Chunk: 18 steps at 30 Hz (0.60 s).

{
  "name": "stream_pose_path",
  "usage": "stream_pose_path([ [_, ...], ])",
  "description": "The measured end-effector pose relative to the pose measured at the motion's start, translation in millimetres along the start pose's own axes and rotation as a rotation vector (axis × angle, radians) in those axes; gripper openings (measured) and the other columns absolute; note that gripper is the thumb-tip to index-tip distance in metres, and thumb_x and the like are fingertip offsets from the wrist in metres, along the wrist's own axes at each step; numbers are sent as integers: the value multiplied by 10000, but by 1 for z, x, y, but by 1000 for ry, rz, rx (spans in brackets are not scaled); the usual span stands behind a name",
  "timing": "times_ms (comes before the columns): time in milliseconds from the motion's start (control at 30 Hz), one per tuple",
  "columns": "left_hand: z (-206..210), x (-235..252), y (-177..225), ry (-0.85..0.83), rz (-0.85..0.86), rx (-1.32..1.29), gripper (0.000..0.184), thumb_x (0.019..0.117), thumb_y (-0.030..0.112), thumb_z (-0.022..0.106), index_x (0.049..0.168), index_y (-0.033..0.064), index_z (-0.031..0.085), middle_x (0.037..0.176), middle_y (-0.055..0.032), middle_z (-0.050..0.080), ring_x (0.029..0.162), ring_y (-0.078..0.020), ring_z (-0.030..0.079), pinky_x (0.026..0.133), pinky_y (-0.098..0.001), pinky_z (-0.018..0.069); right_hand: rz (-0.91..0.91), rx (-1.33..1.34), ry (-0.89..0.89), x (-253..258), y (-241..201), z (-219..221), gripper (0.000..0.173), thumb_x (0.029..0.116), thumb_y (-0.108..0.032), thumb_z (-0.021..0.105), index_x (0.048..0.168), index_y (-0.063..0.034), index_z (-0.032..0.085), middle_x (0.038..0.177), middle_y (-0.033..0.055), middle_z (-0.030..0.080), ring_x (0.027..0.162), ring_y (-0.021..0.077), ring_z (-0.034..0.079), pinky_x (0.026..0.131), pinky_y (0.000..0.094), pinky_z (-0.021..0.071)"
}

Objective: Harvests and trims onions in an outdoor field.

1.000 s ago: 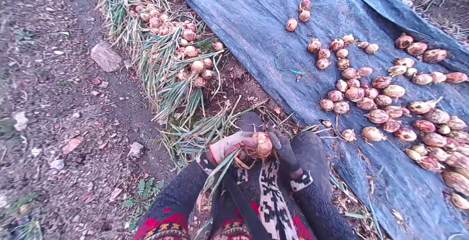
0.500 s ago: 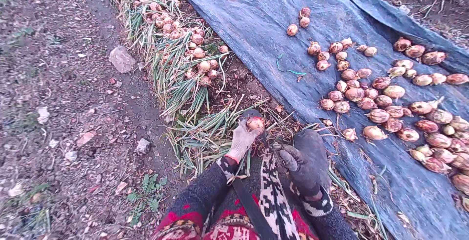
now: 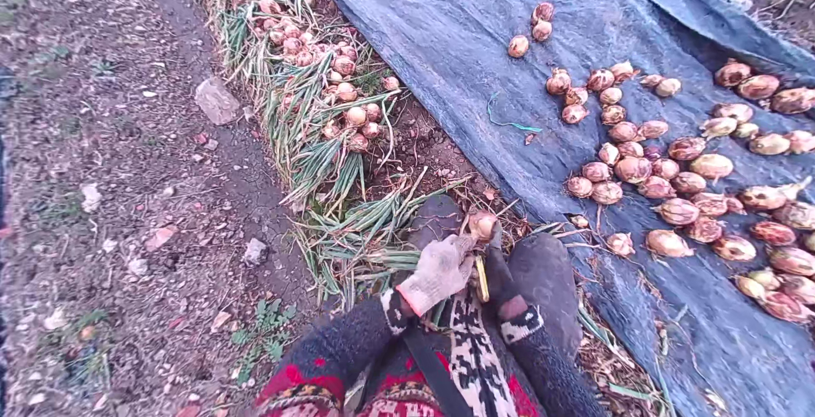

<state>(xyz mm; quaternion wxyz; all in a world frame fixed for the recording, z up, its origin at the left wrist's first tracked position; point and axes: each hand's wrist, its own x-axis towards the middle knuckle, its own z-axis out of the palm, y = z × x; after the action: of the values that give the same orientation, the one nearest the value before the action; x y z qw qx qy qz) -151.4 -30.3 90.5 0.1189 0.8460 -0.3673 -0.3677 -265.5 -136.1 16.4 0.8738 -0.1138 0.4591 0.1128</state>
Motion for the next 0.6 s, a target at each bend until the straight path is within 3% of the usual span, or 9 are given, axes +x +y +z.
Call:
stream_pose_path([
  [100,3,20,-6,22,34,-94,375,1030,351,513,1360,235,646,1301,-45,681,1136,-226,684,926,-506,577,9,198,-276,3,-13,-9,861,794,-952,284,748,-159,616,590,-13,559,454,97,546,402,261,484],
  [200,-24,57,-5,180,96,-105,337,986,250,558,1292,241,698,1275,-25,690,1116,-205,688,891,-483,593,-155,236,-326,-30,-39,19,856,782,-952,342,806,-149,641,611,-2,560,452,107,554,387,273,490],
  [267,-58,84,-14,390,20,-5,330,1013,241,524,1291,223,700,1242,-51,703,1040,-227,714,817,-467,612,-486,295,-418,-58,-59,28,744,895,-832,379,981,-162,689,626,13,578,478,124,585,433,287,518],
  [300,-78,96,-35,445,-119,67,344,1034,264,493,1319,235,685,1240,-63,699,1011,-245,720,797,-473,613,-755,266,-464,-72,-76,23,782,942,-793,326,1181,-138,680,666,26,617,514,137,610,477,309,546],
  [333,-97,104,-64,414,-300,147,355,1042,289,474,1339,251,665,1270,-79,687,1017,-278,721,800,-504,609,-1018,176,-413,-87,-98,12,801,962,-777,287,1212,-120,671,688,14,641,540,131,622,500,312,558],
  [400,-120,106,-137,208,-581,296,321,975,333,556,1245,236,700,1312,-146,654,1080,-396,685,832,-636,567,-1328,67,-205,-108,-135,-13,791,974,-770,201,1004,-157,701,663,-2,650,528,145,625,483,336,556],
  [500,-118,102,-228,-3,-726,415,613,707,508,821,1239,223,717,1525,-220,465,1357,-551,416,1007,-814,340,-1246,-80,-96,-93,-151,-29,726,981,-754,221,1152,-218,680,760,-22,684,577,120,645,500,289,559],
  [533,-120,104,-248,41,-711,381,700,683,521,831,1311,249,680,1546,-223,437,1387,-542,386,1030,-799,333,-1128,-123,-95,-78,-147,-27,765,939,-815,252,1274,-243,634,788,-18,681,580,119,636,501,288,553],
  [600,-132,124,-281,240,-697,224,726,769,534,776,1413,244,608,1526,-218,459,1371,-478,448,1035,-711,413,-879,-205,-5,-38,-129,-17,802,883,-874,256,1204,-238,624,739,-7,651,530,113,602,458,284,527],
])
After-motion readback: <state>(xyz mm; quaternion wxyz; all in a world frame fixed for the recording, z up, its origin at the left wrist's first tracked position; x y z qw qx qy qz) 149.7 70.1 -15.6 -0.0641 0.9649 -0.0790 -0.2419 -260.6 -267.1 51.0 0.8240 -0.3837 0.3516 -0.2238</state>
